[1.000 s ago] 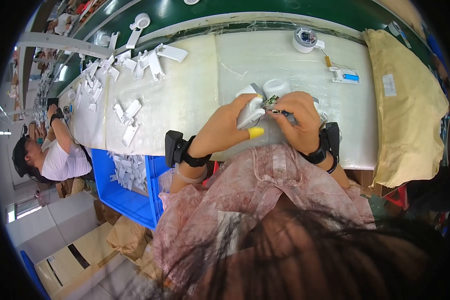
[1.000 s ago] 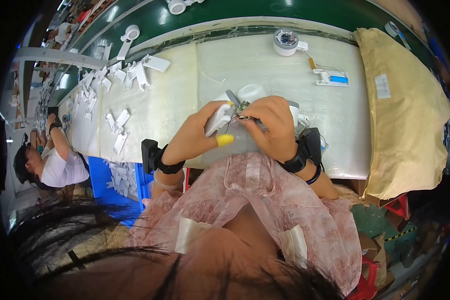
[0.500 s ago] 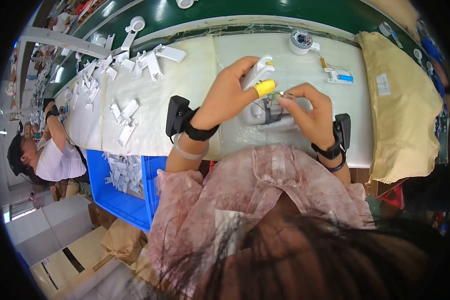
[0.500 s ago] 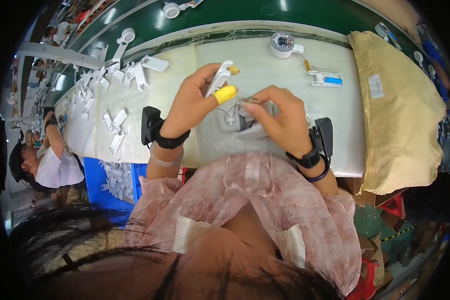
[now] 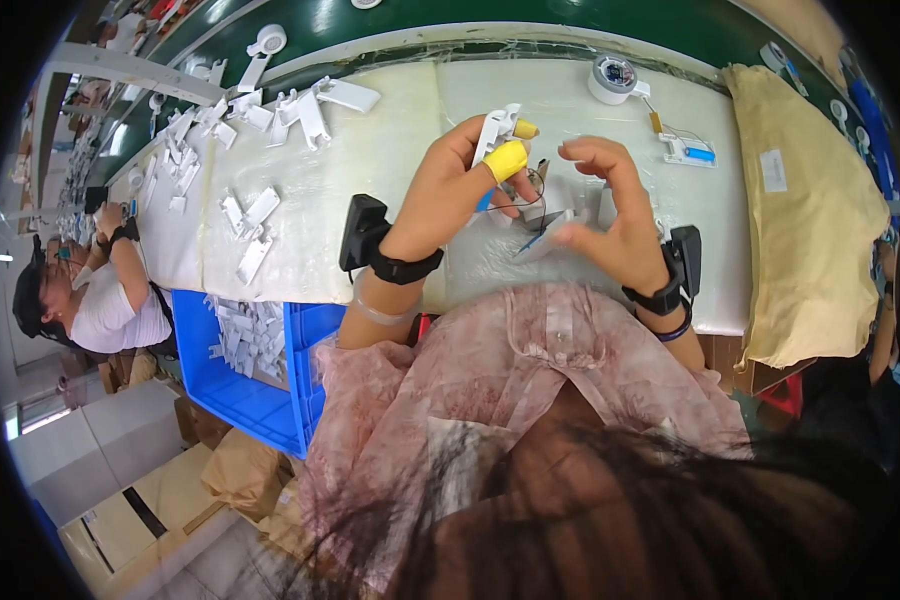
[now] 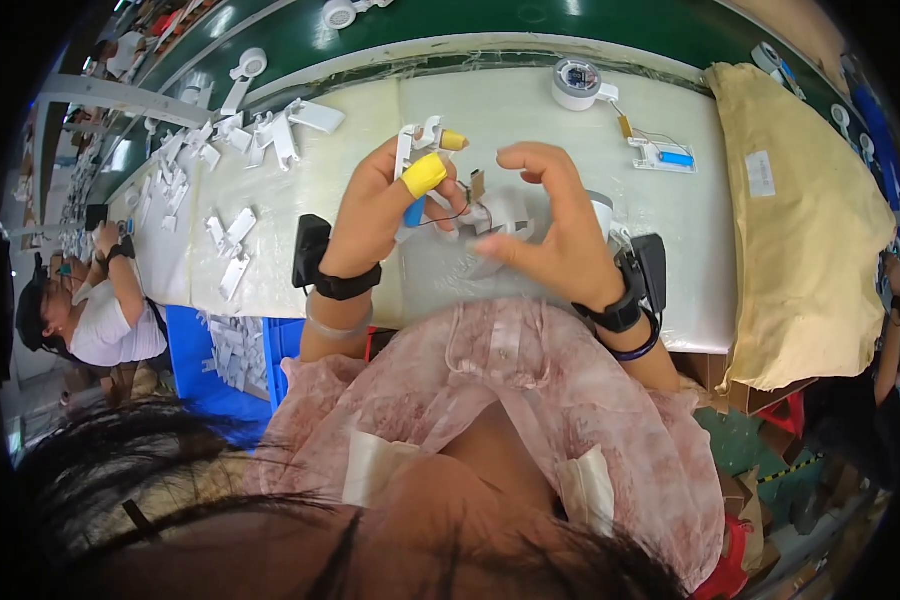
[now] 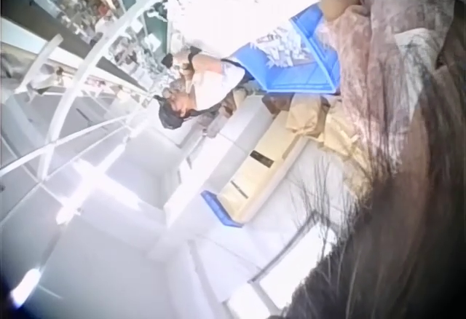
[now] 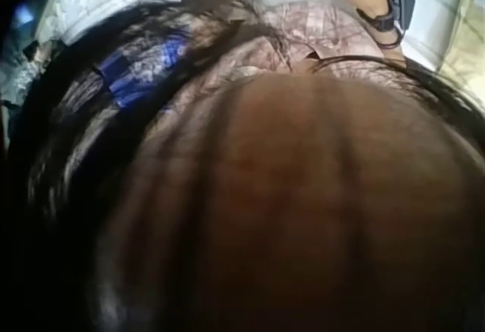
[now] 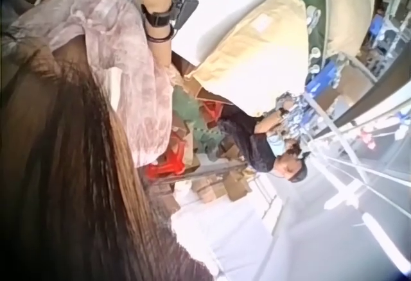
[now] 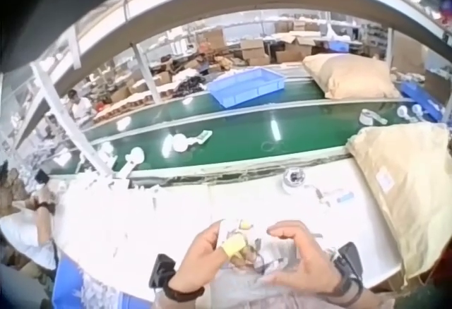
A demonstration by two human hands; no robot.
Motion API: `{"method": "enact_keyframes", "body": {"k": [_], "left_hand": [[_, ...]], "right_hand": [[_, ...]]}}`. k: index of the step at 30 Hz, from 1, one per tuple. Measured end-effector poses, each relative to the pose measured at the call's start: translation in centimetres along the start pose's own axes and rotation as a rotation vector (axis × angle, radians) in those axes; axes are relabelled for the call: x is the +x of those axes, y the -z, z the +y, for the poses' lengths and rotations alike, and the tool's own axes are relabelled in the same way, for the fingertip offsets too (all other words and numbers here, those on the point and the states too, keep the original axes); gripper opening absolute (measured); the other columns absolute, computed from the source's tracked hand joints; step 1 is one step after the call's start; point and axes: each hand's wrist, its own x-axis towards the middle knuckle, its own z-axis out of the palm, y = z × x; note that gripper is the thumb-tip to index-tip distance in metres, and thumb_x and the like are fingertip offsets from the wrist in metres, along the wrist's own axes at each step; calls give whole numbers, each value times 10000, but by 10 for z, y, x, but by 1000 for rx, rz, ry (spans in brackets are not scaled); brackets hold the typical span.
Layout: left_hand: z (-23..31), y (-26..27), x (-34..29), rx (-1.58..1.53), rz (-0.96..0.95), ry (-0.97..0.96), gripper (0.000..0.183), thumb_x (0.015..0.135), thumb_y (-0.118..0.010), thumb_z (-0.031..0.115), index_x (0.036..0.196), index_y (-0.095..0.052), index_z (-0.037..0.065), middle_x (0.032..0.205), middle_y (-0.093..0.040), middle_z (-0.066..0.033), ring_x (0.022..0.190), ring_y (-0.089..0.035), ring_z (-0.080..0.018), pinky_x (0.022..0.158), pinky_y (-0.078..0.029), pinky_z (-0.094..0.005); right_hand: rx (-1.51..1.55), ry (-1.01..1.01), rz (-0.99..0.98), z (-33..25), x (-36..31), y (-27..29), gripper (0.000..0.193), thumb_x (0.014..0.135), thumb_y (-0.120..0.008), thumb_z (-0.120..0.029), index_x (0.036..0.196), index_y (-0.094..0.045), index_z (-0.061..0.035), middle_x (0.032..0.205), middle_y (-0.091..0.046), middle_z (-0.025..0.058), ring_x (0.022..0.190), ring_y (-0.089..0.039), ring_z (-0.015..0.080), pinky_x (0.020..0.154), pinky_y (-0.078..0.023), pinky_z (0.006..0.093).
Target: The person picks up a white plastic housing and a circuit board, fits the board into the housing by hand, and applies a small piece of tape to the assembly. They then place the unit onto a conveyor belt and reach for another housing to repeat the process.
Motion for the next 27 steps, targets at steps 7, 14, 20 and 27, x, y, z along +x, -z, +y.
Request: {"method": "enact_keyframes", "body": {"k": [7,14,20,27], "left_hand": [[-19,9,-3,-241,74,-16,327,973,-545,178,1238,-547,-13,881,-629,-73,771,-654,-181,603,-560,-295],[-24,10,-16,-63,110,-178,344,1017,-464,197,1291,-502,-6,978,-645,-103,841,-636,-167,763,-550,-289],[-25,19,-20,-172,26,-128,409,1051,-398,303,1257,-466,-44,1009,-647,-148,863,-641,-192,734,-555,-307],[-30,23,-25,-203,91,-120,430,1042,-418,331,1250,-468,-42,961,-649,-143,827,-653,-203,688,-555,-312]], "right_hand": [[-388,-35,-152,6,-13,-16,488,688,-831,-195,1069,-574,-31,1049,-565,133,968,-558,324,840,-450,387],[-426,-28,-118,7,-12,-17,333,737,-790,-179,960,-592,-30,960,-572,128,873,-573,320,740,-460,368],[-539,-112,-481,15,-22,-19,364,750,-780,-303,951,-599,-60,911,-592,113,808,-583,321,700,-444,395],[-484,107,-448,15,-30,-30,305,777,-762,-300,913,-622,-66,805,-605,105,823,-600,292,735,-443,407]]}}
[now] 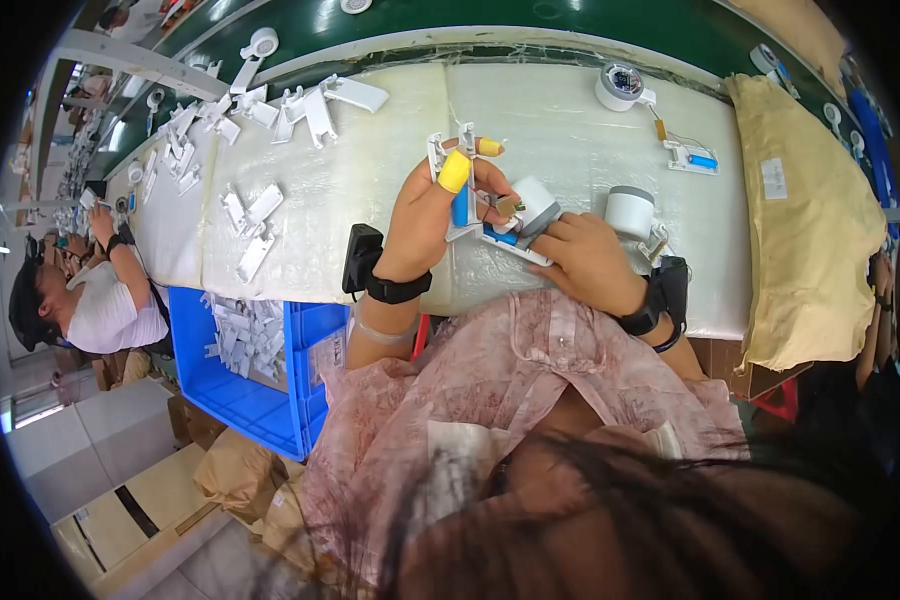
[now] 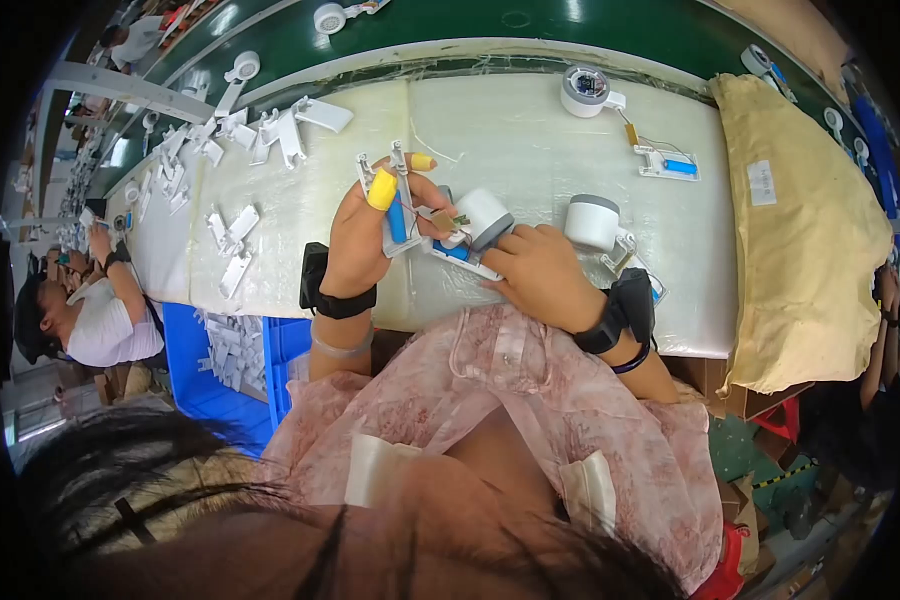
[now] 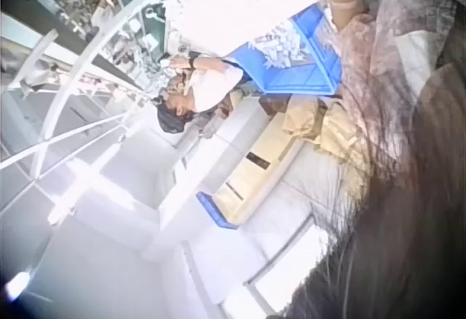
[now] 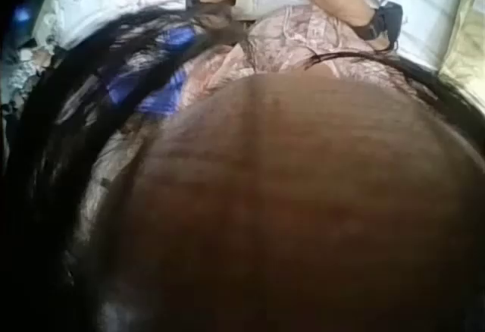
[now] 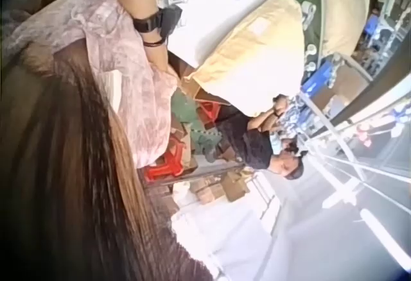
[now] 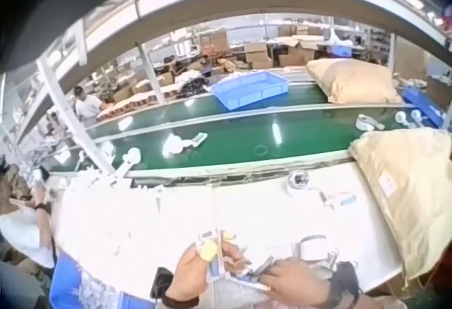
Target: The person picks up a white plastic housing and a circuit board, fits the board into the housing by hand, and applies a small piece of tape to the assembly. They then place the unit onto a conveyor belt and reach for another housing to repeat the process.
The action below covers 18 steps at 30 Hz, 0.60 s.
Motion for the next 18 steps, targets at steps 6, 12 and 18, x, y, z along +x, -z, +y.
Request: {"method": "enact_keyframes", "body": {"k": [6,12,18], "left_hand": [[-8,21,0,8,18,-6,514,1031,-409,400,1261,-465,-56,895,-631,-124,795,-679,-261,668,-576,-342],[-8,16,0,-112,-33,109,520,1029,-414,396,1271,-441,-64,839,-599,-114,801,-684,-283,645,-583,-361],[3,-4,-2,-48,-152,107,478,1033,-419,345,1276,-434,-66,874,-619,-132,820,-682,-273,650,-587,-355]], "right_hand": [[925,-236,-205,2,-2,37,183,899,-647,-188,951,-580,-26,771,-618,113,652,-623,256,622,-474,351],[1812,-285,236,20,-2,17,360,1023,-431,-297,1069,-570,32,919,-661,157,794,-694,251,776,-525,342],[1429,-373,382,5,9,9,528,1022,-445,-303,1422,-387,37,1356,-535,190,1226,-549,273,1055,-406,375]]}}
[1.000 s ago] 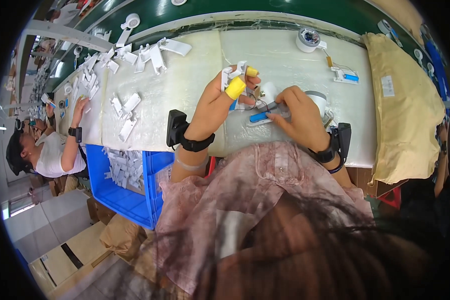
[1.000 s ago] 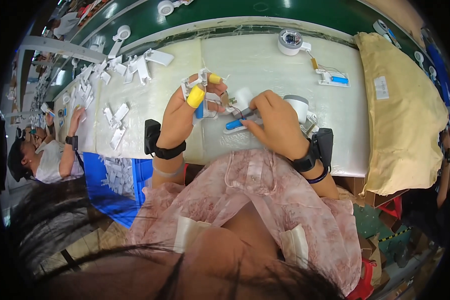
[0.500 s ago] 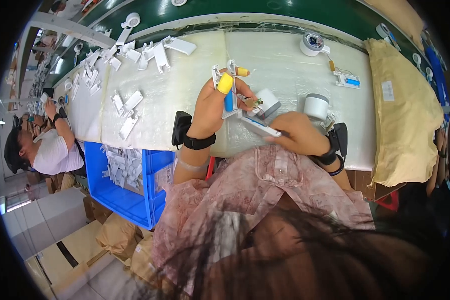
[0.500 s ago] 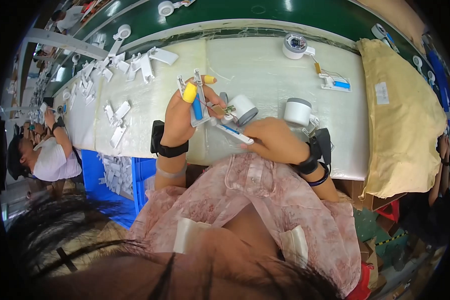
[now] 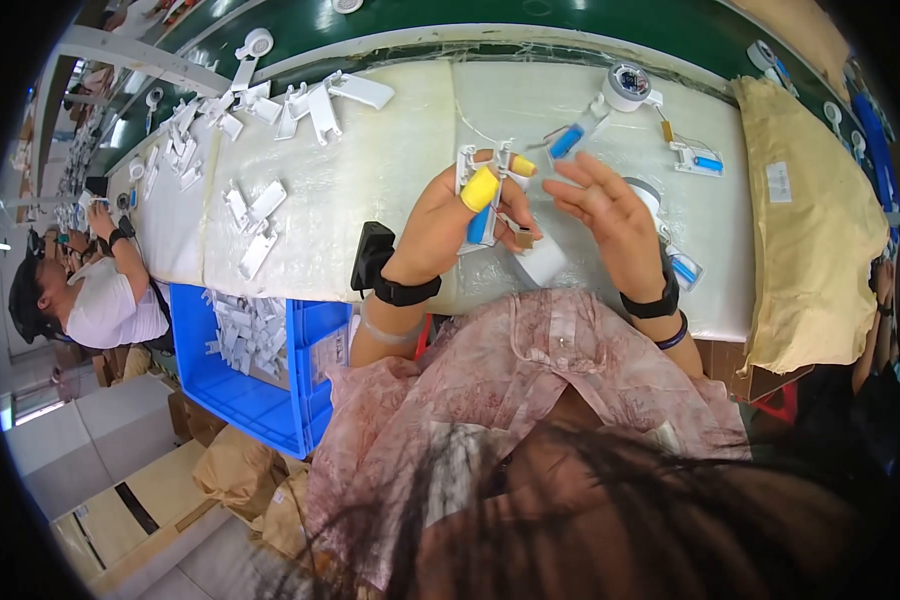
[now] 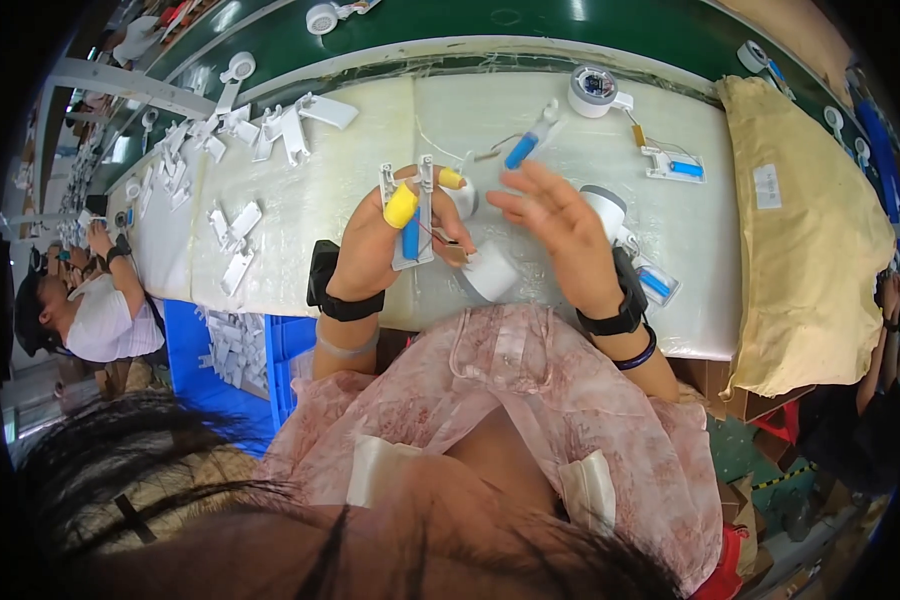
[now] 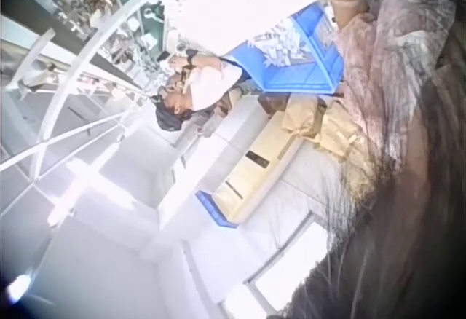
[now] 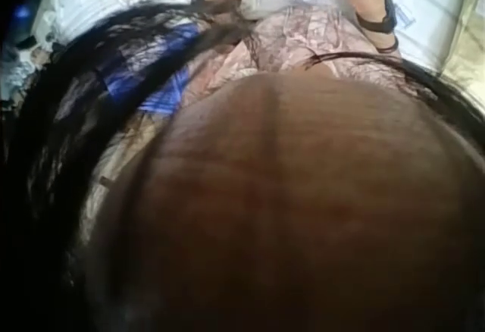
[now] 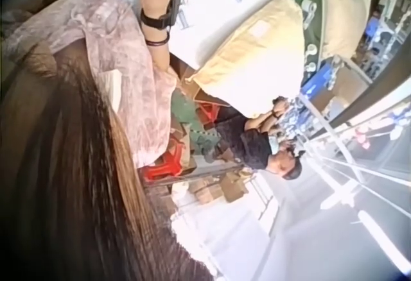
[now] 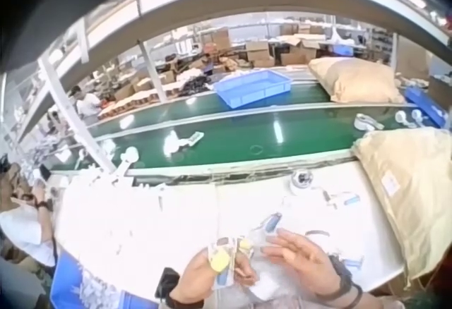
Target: The person picks up a white plastic housing and a circuit board, fits the board into the housing by hand, and applies a small piece of tape to the assembly. They then place the unit onto a conveyor belt and reach for another housing to repeat the process.
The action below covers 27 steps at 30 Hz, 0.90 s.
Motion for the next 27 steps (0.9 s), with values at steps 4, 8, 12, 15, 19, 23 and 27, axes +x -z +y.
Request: {"method": "enact_keyframes", "body": {"k": [4,8,12,15,19,23,27], "left_hand": [[4,-14,9,79,-16,-1,444,1031,-428,314,1264,-463,-63,895,-638,-124,814,-673,-231,656,-557,-302],[2,-23,20,141,-61,-72,410,1025,-455,290,1269,-490,-38,945,-647,-89,851,-644,-168,681,-517,-261],[5,-35,24,321,67,-206,330,1005,-492,169,1283,-502,-7,1001,-648,-67,882,-622,-125,670,-510,-254],[-1,-32,28,417,89,-274,333,972,-531,90,1295,-503,11,997,-654,-62,843,-618,-106,659,-502,-238],[1,-21,25,562,133,-141,320,958,-560,78,1271,-522,24,967,-655,-56,785,-606,-91,640,-491,-222],[-6,-16,16,509,115,12,276,996,-511,135,1250,-523,29,932,-650,-54,727,-589,-86,647,-485,-222],[-16,-7,15,544,75,58,277,1026,-463,186,1267,-523,64,913,-650,-57,715,-586,-91,656,-481,-229]], "right_hand": [[-381,13,-240,-6,-8,-9,474,961,-586,-188,1374,-459,8,1270,-590,123,1197,-536,199,1051,-380,353],[-545,135,-210,-3,-7,-15,350,909,-661,-98,1225,-561,13,1199,-619,92,1120,-552,153,1020,-391,332],[-539,176,-143,6,-6,-3,239,909,-656,-82,1121,-599,12,1140,-641,99,1032,-597,144,957,-440,309],[-527,214,-98,8,-7,2,166,907,-647,-46,1055,-603,13,1026,-671,91,935,-630,132,865,-481,278],[-543,268,98,4,-7,1,154,903,-641,-12,1052,-638,24,898,-686,76,853,-642,129,767,-491,247],[-745,409,158,-4,-5,3,177,895,-653,-18,1065,-678,25,872,-684,70,792,-622,124,706,-471,235],[-723,376,137,-8,-6,3,187,908,-637,-37,1081,-678,24,865,-681,65,770,-608,122,681,-460,240]]}}
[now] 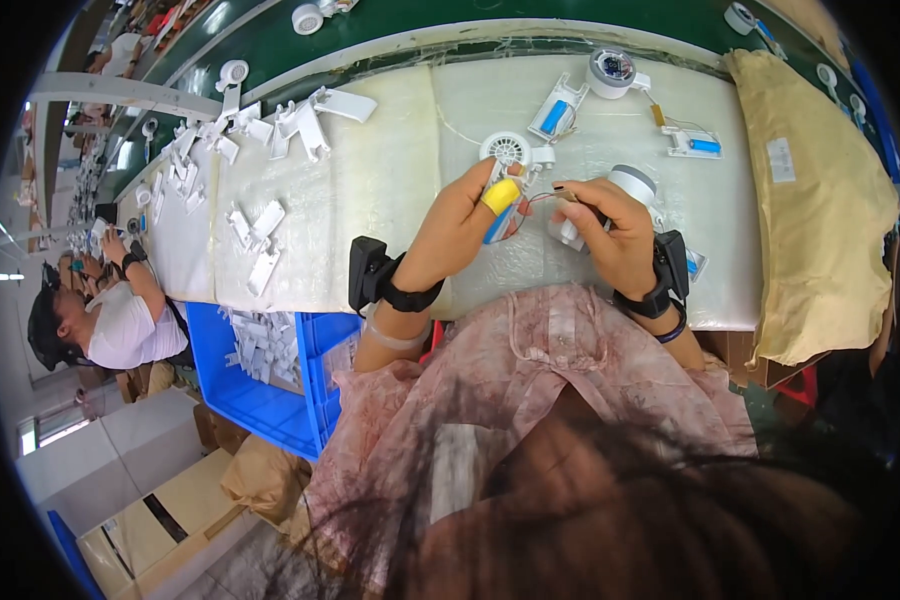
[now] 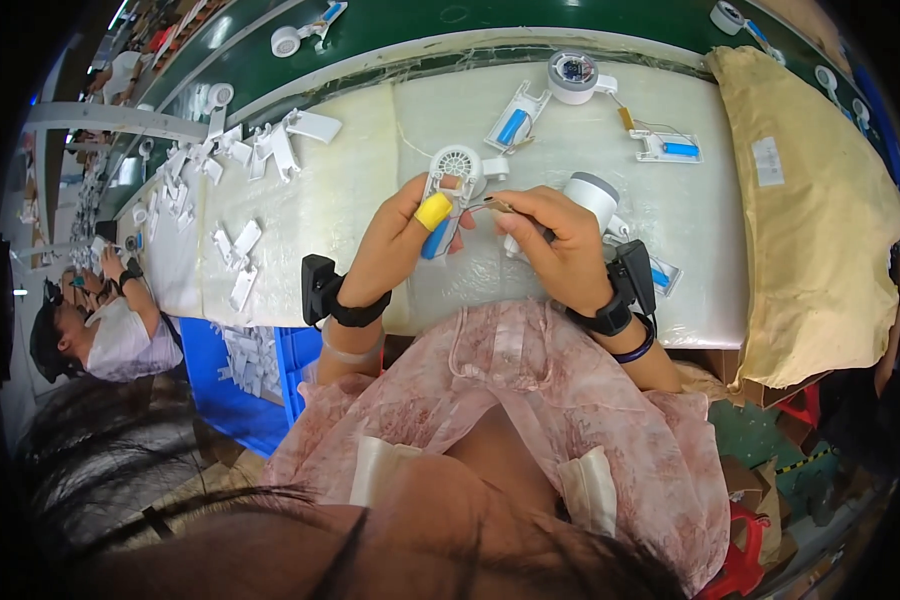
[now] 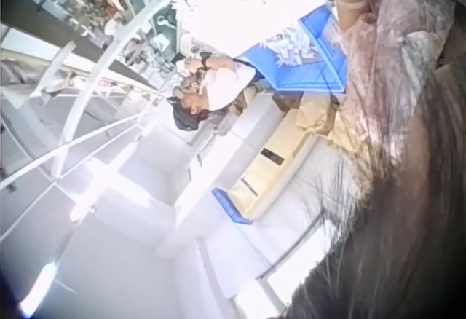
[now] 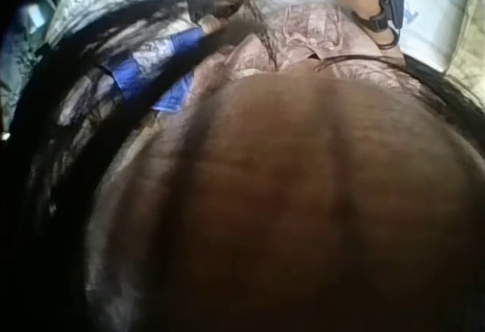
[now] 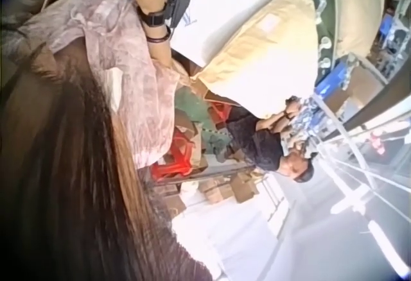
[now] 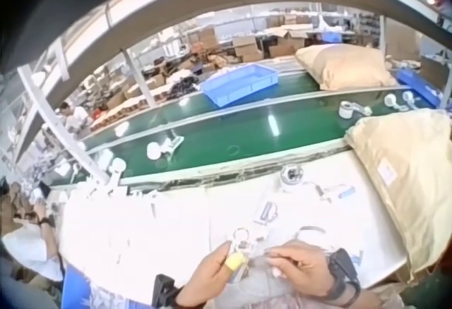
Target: The person picks up a white plastic housing and a circuit board, fits the board into the housing by hand, and applies a small piece of tape to the assembly. They then place the unit onto a conveyor belt and reach for another housing to repeat the process.
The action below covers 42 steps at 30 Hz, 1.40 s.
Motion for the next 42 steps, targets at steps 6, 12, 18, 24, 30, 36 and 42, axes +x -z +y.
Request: {"method": "enact_keyframes", "body": {"k": [6,12,18,24,30,36,42], "left_hand": [[12,10,-1,324,4,-29,267,999,-493,142,1245,-559,61,949,-663,-67,729,-610,-129,673,-487,-266],[38,4,-11,748,29,-495,380,892,-616,100,1268,-562,107,1086,-660,-141,905,-634,-348,742,-521,-387],[19,-10,-11,198,135,-82,417,923,-557,44,1335,-514,98,964,-655,-89,687,-624,-166,599,-513,-299],[-4,-21,-7,-142,95,47,407,945,-494,20,1350,-458,41,885,-598,-79,663,-562,-110,526,-488,-248],[-12,-25,-5,-233,67,33,429,878,-453,-34,1306,-455,1,910,-593,-94,702,-570,-124,520,-494,-260],[-7,-39,-5,-285,31,-2,500,825,-476,10,1324,-450,8,972,-609,-69,682,-557,-78,521,-494,-238],[-6,-42,-4,-194,26,-55,402,822,-456,12,1223,-473,-19,919,-596,-92,628,-558,-104,520,-484,-248]], "right_hand": [[330,-108,-468,3,6,10,192,956,-581,-83,1074,-668,40,846,-670,67,765,-606,124,674,-463,256],[414,-429,-445,-11,4,4,89,898,-651,-32,962,-655,30,787,-635,56,712,-602,107,609,-460,237],[-247,-3,-40,-1,-7,-10,202,811,-734,-18,994,-651,-2,834,-632,54,707,-607,113,629,-482,232],[-249,163,111,6,-4,-8,208,812,-716,24,1007,-645,7,896,-649,96,782,-626,164,689,-491,248],[-279,277,93,8,-5,-7,190,827,-689,54,1006,-644,9,949,-658,130,846,-638,245,752,-505,313],[-247,367,107,10,-4,-6,207,760,-732,29,946,-681,-46,892,-666,89,828,-620,281,762,-489,365],[-304,420,135,7,-4,-3,210,734,-747,64,915,-672,-11,858,-659,111,832,-627,286,764,-505,368]]}}
